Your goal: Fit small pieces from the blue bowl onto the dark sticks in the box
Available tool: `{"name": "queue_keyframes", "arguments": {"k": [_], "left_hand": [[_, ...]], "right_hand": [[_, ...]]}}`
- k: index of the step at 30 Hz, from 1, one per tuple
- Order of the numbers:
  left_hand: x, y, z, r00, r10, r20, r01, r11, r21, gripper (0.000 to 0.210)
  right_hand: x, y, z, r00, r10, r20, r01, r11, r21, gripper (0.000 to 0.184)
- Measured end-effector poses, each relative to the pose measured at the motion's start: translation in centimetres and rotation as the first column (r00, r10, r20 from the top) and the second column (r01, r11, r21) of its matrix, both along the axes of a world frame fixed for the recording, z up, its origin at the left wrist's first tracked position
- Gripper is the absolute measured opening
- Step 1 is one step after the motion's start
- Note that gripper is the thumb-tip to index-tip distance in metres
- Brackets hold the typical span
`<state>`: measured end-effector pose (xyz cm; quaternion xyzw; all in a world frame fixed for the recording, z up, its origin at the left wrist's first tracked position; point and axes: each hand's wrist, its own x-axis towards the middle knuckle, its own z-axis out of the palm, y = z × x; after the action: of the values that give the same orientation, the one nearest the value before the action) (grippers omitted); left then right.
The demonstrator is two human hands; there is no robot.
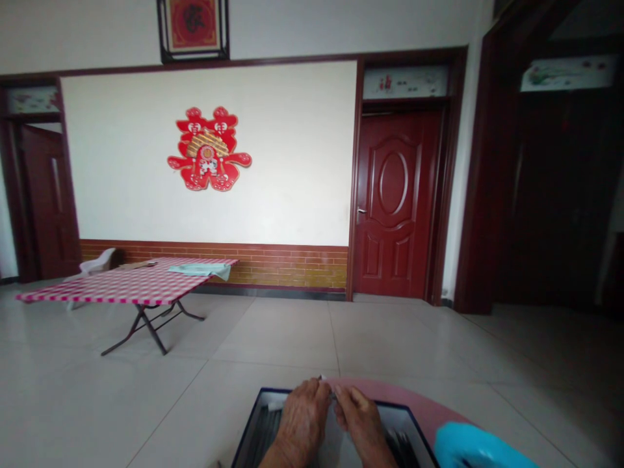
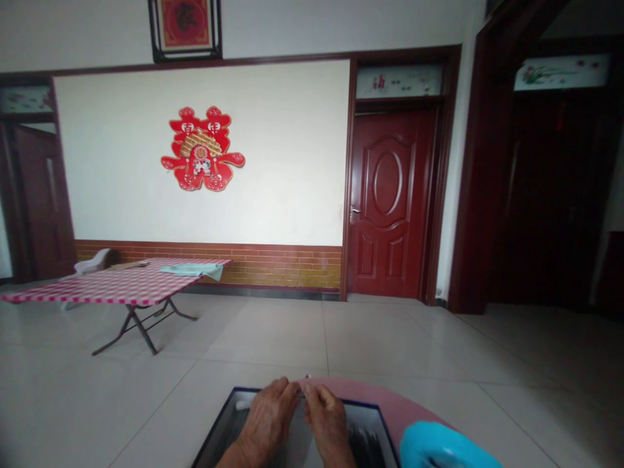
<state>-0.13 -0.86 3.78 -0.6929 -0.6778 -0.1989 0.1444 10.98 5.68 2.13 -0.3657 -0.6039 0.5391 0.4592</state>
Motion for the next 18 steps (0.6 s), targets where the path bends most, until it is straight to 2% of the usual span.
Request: {"name": "queue_keyframes", "arguments": {"k": [5,12,16,18], "left_hand": [[-0.1,-0.1,0.2,0.998,-0.020,0.059,0.021,1.000,-0.013,0.018],[-0.4,0.0,-0.1,0.997,-0.027,0.076,0.032,0.997,-0.076,0.019],[-0.4,0.2,-0.5,0.998,0.009,0.058,-0.004,0.996,-0.085,0.020],[-0.5,0.0,-0.6,0.997,-0.011,0.080,0.017,0.997,-0.069,0.020]], "right_hand": [[0.0,0.0,-0.3,0.999,0.037,-0.034,-0.037,0.999,-0.017,0.040],[0.2,-0.9,0.8,0.999,0.028,-0.028,-0.029,0.999,-0.032,0.039],[0.2,-0.6,0.4,0.997,0.064,-0.042,-0.065,0.997,-0.033,0.035],[0.2,-0.4,0.2,0.995,0.083,-0.061,-0.085,0.996,-0.033,0.034]]}}
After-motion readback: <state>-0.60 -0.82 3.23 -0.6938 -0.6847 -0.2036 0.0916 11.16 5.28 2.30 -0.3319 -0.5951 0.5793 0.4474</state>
